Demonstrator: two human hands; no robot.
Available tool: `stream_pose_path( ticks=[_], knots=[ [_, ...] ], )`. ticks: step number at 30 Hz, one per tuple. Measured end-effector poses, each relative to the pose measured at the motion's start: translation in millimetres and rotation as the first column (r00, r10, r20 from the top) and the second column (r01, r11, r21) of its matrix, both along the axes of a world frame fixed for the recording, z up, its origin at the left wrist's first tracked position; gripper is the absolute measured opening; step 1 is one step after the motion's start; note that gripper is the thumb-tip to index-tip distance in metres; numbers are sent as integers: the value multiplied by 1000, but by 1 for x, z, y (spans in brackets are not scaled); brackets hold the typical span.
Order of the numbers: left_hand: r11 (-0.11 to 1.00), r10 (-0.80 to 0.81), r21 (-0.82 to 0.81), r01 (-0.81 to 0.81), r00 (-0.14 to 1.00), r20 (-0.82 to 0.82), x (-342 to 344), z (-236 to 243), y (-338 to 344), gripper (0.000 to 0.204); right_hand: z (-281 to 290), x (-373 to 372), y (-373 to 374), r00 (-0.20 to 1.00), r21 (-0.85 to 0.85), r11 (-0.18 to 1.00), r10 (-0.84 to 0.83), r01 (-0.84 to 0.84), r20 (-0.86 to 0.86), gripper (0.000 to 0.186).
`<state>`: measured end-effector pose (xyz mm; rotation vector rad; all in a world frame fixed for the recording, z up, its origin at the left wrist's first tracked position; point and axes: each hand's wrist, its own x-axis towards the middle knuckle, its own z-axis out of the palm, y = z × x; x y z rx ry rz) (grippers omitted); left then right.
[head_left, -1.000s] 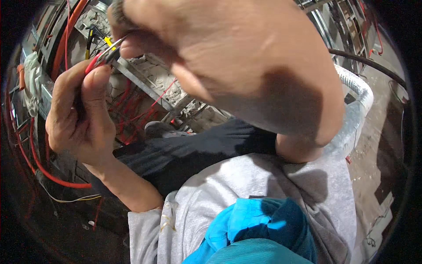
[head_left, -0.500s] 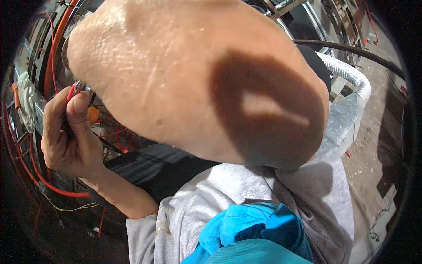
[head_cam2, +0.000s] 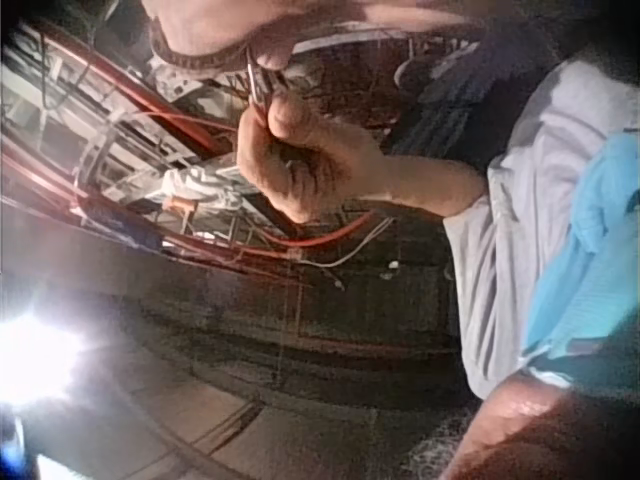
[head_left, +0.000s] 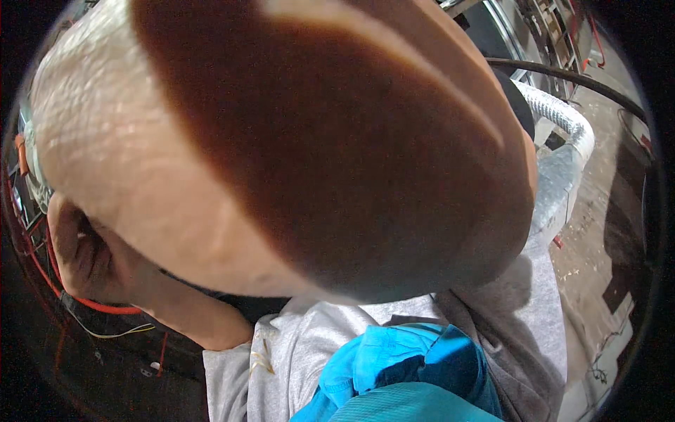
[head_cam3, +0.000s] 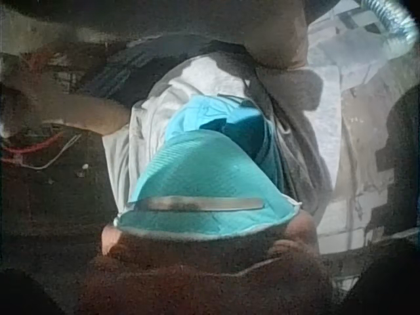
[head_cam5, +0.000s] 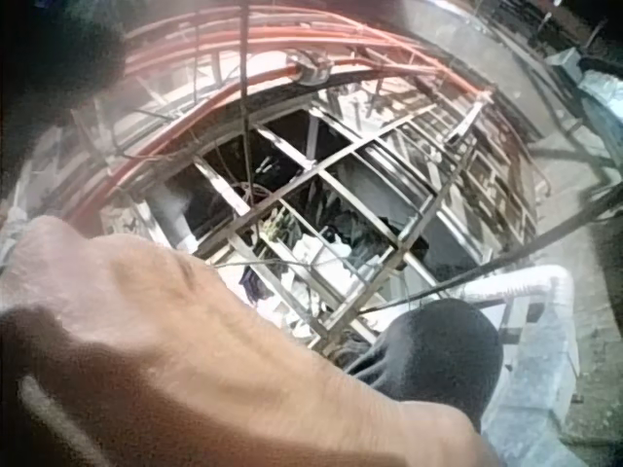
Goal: The person twists the exposed ends of red and black wires together by hand and then uses pliers to crimp the connection. They handle multiple wires within a network of red pipes and metal ceiling framing.
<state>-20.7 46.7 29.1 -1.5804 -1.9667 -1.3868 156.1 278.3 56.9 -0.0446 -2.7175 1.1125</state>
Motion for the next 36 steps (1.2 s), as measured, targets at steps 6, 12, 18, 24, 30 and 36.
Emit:
stream_pose_path(
  ticks=[6, 12, 18, 24, 30, 36],
  knots=[
    [978, -175, -91, 186, 978, 117, -8, 13, -7, 35, -3, 1, 2, 1000, -16, 1000, -9, 10, 5, 14],
    [999, -1, -47, -10, 974, -228, -18, 3, -14, 31, 1, 1, 1, 1000, -32, 999, -14, 14, -1, 14],
    [965, 231, -127, -228, 973, 6, 19, 5, -14, 23, -1, 4, 3, 1000, -33, 999, -28, 29, 7, 15],
    [917, 335, -243, -317, 942, 33, 23, 9, -8, 19, -2, 4, 7, 999, -41, 999, -31, 31, 13, 15],
    [918, 391, -46, -394, 879, 273, 27, 3, 16, 24, -1, 4, 13, 1000, -40, 999, -29, 29, 8, 16],
    [994, -81, -76, 78, 996, -43, -12, -9, 5, 23, -6, 13, 19, 999, -45, 998, -49, 50, 19, 16]
  ],
)
